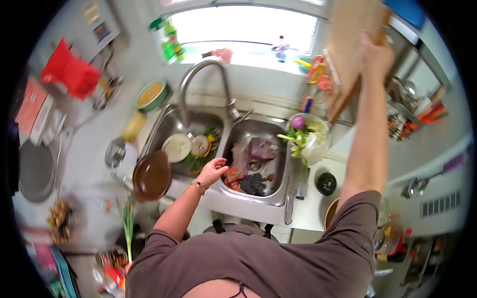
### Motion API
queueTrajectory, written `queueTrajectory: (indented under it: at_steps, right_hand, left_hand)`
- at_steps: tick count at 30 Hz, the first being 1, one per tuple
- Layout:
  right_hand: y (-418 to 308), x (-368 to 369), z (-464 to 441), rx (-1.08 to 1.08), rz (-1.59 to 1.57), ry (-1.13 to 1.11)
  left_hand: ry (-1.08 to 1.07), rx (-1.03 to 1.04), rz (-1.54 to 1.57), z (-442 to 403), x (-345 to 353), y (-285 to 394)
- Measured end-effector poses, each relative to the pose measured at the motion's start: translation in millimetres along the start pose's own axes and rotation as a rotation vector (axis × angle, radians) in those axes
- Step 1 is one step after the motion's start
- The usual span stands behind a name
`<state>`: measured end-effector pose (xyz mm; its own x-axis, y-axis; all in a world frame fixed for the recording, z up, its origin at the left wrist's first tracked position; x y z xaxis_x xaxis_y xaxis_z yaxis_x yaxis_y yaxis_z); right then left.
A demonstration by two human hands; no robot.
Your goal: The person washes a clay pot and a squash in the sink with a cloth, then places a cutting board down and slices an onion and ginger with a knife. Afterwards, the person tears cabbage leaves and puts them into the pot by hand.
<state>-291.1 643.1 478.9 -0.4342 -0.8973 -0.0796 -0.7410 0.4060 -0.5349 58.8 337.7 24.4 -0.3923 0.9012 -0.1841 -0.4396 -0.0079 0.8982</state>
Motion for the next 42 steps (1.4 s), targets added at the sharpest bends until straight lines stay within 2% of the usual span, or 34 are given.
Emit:
queueTrajectory:
  at_steps: [2,4,7,8,10,12,13,14,17,18,20,21,22,23,24,25,26,27,28,29,30,31,33,34,37,38,42]
  right_hand:
    - [-13.5,-13.7,3.7,-0.12,-0.059,0.074]
    - [-42.0,-36.5,20.5,-0.051,-0.038,0.067]
    - [-91.3,-88.3,50.2,-0.133,-0.193,0.207]
    - [-118.4,-112.4,65.1,-0.19,-0.187,0.27]
    - [-126.2,-165.0,79.0,-0.239,-0.278,0.339]
    - [-127.7,-219.4,94.7,-0.105,-0.245,0.259]
    - [-148.2,-242.6,109.8,-0.172,-0.246,0.308]
    - [-168.6,-265.5,125.3,-0.24,-0.243,0.356]
    - [-173.7,-323.7,157.5,-0.099,-0.313,0.456]
    - [-185.1,-318.0,179.9,0.004,-0.267,0.461]
    - [-188.8,-297.8,210.5,0.057,-0.31,0.267]
    - [-185.0,-278.5,228.8,0.011,-0.391,0.067]
    - [-186.5,-254.3,253.7,0.063,-0.372,-0.032]
    - [-188.3,-230.2,279.5,0.111,-0.347,-0.133]
    - [-206.9,-194.0,297.9,0.077,-0.325,-0.402]
    - [-213.8,-168.0,322.1,-0.157,-0.253,-0.687]
    - [-245.9,-137.7,331.0,-0.292,-0.331,-0.884]
    - [-276.3,-111.8,345.3,-0.419,-0.411,-1.079]
    - [-270.9,-106.6,354.9,-0.412,-0.377,-1.118]
    - [-260.8,-103.6,369.1,-0.399,-0.343,-1.159]
    - [-247.2,-105.7,382.6,-0.402,-0.266,-1.201]
    - [-234.2,-109.7,395.5,-0.463,-0.135,-1.197]
    - [-205.2,-115.0,426.1,-0.597,0.117,-1.187]
    - [-182.6,-116.6,447.0,-0.682,0.275,-1.197]
    - [-115.2,-108.9,503.8,-0.457,0.207,-1.22]
    - [-102.8,-104.2,518.3,-0.387,0.142,-1.273]
    - [-71.4,-85.9,560.6,-0.472,0.007,-1.323]
  left_hand:
    - [0.029,-0.06,0.029,29.2,-18.1,-19.1]
    - [0.036,-0.139,0.074,50.9,-35.5,-30.9]
    - [0.009,-0.288,0.211,59.5,-55.3,-48.1]
    - [0.011,-0.275,0.269,59.1,-61.7,-42.4]
    - [0.004,-0.247,0.387,60.6,-73.4,-21.4]
    - [-0.042,-0.227,0.485,56.5,-83.1,4.0]
    - [-0.059,-0.224,0.508,56.9,-84.5,19.5]
    - [-0.135,-0.232,0.577,51.5,-81.4,30.8]
    - [-0.454,-0.205,0.693,53.3,-53.7,82.4]
    - [-0.589,-0.18,0.699,55.4,-41.0,98.0]
    - [-0.911,-0.191,0.723,68.4,-15.5,121.4]
    - [-1.073,-0.2,0.724,78.5,-6.5,130.2]
    - [-1.166,-0.212,0.721,81.0,-0.9,130.9]
    - [-1.109,-0.17,0.757,85.9,-3.4,134.2]
    - [-1.051,-0.125,0.794,96.7,-7.2,136.1]
    - [-0.988,-0.075,0.837,106.3,-12.9,134.4]
    - [-1.006,-0.189,0.976,109.5,-20.7,109.3]
    - [-0.99,-0.211,1.046,91.4,-22.3,74.9]
    - [-1.121,-0.28,1.228,93.1,-27.3,55.1]
    - [-1.028,-0.372,1.254,51.0,-32.9,-6.7]
    - [-0.955,-0.378,1.143,43.7,-45.0,-34.0]
    - [-1.004,-0.482,1.19,85.8,-51.4,-21.2]
    - [-0.896,-0.436,1.044,82.4,-56.4,-45.4]
    - [-0.788,-0.286,1.037,69.9,-63.0,-54.3]
    - [-0.558,-0.261,1.094,60.3,-70.4,-74.8]
    - [-0.558,-0.282,1.123,55.2,-70.5,-84.1]
    - [-0.347,-0.278,0.847,32.7,-76.0,-112.8]
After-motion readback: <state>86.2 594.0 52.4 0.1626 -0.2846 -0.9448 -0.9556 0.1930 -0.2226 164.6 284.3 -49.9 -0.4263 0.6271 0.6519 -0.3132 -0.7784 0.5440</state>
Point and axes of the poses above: each hand's wrist, its own z-axis away from the middle knuckle, its own x-axis out of the palm, y = z × x, the point moved 8 cm from there along -z, towards the middle knuckle, and after that the axes turned 8 degrees about -x, right-handed, at the moved point
